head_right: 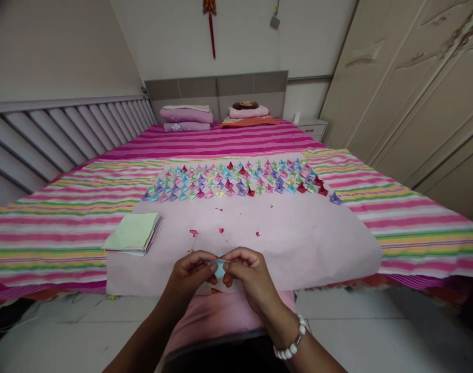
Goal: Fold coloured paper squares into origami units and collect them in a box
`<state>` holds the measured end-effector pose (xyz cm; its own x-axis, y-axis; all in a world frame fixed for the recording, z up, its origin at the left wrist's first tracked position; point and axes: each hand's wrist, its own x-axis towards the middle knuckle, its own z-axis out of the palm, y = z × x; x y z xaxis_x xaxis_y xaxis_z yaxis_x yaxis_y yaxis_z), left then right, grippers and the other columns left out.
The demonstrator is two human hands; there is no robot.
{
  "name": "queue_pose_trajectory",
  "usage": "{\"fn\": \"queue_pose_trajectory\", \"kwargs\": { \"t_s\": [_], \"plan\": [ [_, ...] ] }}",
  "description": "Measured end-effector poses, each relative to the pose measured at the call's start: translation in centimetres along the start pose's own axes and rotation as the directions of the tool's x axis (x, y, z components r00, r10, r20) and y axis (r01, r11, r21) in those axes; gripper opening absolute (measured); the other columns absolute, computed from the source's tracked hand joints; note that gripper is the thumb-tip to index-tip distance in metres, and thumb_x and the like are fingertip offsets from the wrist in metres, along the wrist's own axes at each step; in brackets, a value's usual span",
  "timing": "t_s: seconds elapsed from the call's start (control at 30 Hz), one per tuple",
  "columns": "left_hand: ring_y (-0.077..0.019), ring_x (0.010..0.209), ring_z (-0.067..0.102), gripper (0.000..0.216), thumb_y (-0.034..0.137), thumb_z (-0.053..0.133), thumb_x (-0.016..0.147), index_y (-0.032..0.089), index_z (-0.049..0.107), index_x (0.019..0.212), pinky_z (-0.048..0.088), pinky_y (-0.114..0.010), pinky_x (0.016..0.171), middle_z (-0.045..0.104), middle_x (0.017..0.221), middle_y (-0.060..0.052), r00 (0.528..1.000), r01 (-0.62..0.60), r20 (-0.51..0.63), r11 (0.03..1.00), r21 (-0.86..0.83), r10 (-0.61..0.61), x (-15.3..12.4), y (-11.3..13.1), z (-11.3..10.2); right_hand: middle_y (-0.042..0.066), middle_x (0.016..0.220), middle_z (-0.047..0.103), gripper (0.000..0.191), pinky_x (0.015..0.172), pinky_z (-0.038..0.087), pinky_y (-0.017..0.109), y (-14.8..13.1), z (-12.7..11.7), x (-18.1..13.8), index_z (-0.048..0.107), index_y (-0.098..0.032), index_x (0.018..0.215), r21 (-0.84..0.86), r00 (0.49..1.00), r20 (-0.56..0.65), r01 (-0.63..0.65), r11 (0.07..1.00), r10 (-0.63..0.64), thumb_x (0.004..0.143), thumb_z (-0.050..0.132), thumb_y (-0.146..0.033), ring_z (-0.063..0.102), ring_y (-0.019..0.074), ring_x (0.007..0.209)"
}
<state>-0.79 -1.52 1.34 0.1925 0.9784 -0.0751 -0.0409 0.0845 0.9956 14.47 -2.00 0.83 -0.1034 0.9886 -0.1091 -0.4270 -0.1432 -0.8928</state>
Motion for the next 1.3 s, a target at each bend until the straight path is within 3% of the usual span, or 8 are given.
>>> {"fn": "queue_pose_trajectory", "kwargs": {
  "t_s": [0.13,0.4,0.57,0.67,0.77,0.97,1.3],
  "plan": [
    [-0.0128,0.055,0.060,0.009,0.025,0.068,0.071,0.017,0.070,0.074,0.046,-0.024,0.054,0.065,0.060,0.000,0.998,-0.030,-0.053,0.998,-0.054,0.027,-0.1,0.0,0.4,-0.001,0.050,0.063,0.004,0.047,0.042,0.023,-0.1,0.5,-0.1,0.070,-0.017,0.064,0.068,0.999,-0.031,-0.016,0.998,0.018,0.061,0.069,-0.015,0.054,0.0106,0.042],
    [-0.0134,0.062,0.059,0.012,0.027,0.063,0.076,0.018,0.071,0.075,0.045,-0.024,0.060,0.064,0.062,0.000,0.998,-0.057,-0.005,0.998,-0.029,0.057,-0.2,-0.1,-0.1,-0.001,0.051,0.063,0.005,0.048,0.043,0.024,0.1,0.6,-0.2,0.070,-0.016,0.065,0.072,0.999,-0.033,-0.005,0.997,0.007,0.062,0.066,-0.015,0.054,0.0108,0.044],
    [-0.0106,0.053,0.051,0.024,0.038,0.071,0.072,0.016,0.065,0.063,0.042,-0.022,0.051,0.058,0.053,0.001,0.998,0.031,-0.052,0.998,0.047,-0.029,-0.1,0.4,0.0,-0.002,0.052,0.062,0.006,0.053,0.044,0.026,0.5,0.4,-0.4,0.071,-0.017,0.070,-0.030,0.996,0.001,0.087,0.996,-0.087,0.068,0.065,-0.016,0.056,0.0120,0.049],
    [-0.0112,0.056,0.054,0.023,0.036,0.075,0.068,0.016,0.064,0.066,0.043,-0.022,0.053,0.061,0.057,0.001,0.996,0.087,-0.007,0.996,-0.004,-0.087,-0.1,0.3,-0.1,-0.002,0.053,0.062,0.006,0.055,0.045,0.027,0.3,0.3,-0.7,0.071,-0.018,0.074,-0.103,0.992,0.007,0.126,0.987,-0.126,0.071,0.067,-0.018,0.057,0.0127,0.050],
    [-0.0134,0.060,0.058,0.021,0.035,0.074,0.069,0.017,0.063,0.072,0.046,-0.024,0.056,0.066,0.063,-0.001,0.990,0.129,0.059,0.990,-0.051,-0.126,-0.2,0.3,-0.3,-0.002,0.053,0.063,0.014,0.056,0.047,0.028,-0.2,0.5,-1.0,0.069,-0.018,0.085,-0.122,0.992,0.010,0.126,0.984,-0.126,0.072,0.068,-0.021,0.058,0.0133,0.050],
    [-0.0150,0.067,0.063,0.020,0.028,0.077,0.066,0.016,0.063,0.073,0.049,-0.026,0.062,0.069,0.068,-0.001,0.997,0.051,0.056,0.995,-0.089,-0.046,-0.3,1.0,-0.8,-0.004,0.063,0.064,0.040,0.054,0.052,0.029,-0.8,0.8,-1.2,0.062,-0.021,0.107,-0.073,0.992,0.030,0.122,0.990,-0.121,0.069,0.074,-0.024,0.063,0.0145,0.051],
    [-0.0133,0.063,0.062,0.024,0.027,0.079,0.064,0.016,0.060,0.072,0.048,-0.025,0.059,0.068,0.066,-0.001,0.990,0.105,0.109,0.984,-0.147,-0.089,-0.4,1.4,-1.2,-0.002,0.066,0.067,0.044,0.057,0.052,0.029,-1.0,0.9,-1.6,0.062,-0.020,0.115,-0.036,0.988,0.059,0.145,0.989,-0.142,0.072,0.072,-0.021,0.064,0.0145,0.055]
  ]
}}
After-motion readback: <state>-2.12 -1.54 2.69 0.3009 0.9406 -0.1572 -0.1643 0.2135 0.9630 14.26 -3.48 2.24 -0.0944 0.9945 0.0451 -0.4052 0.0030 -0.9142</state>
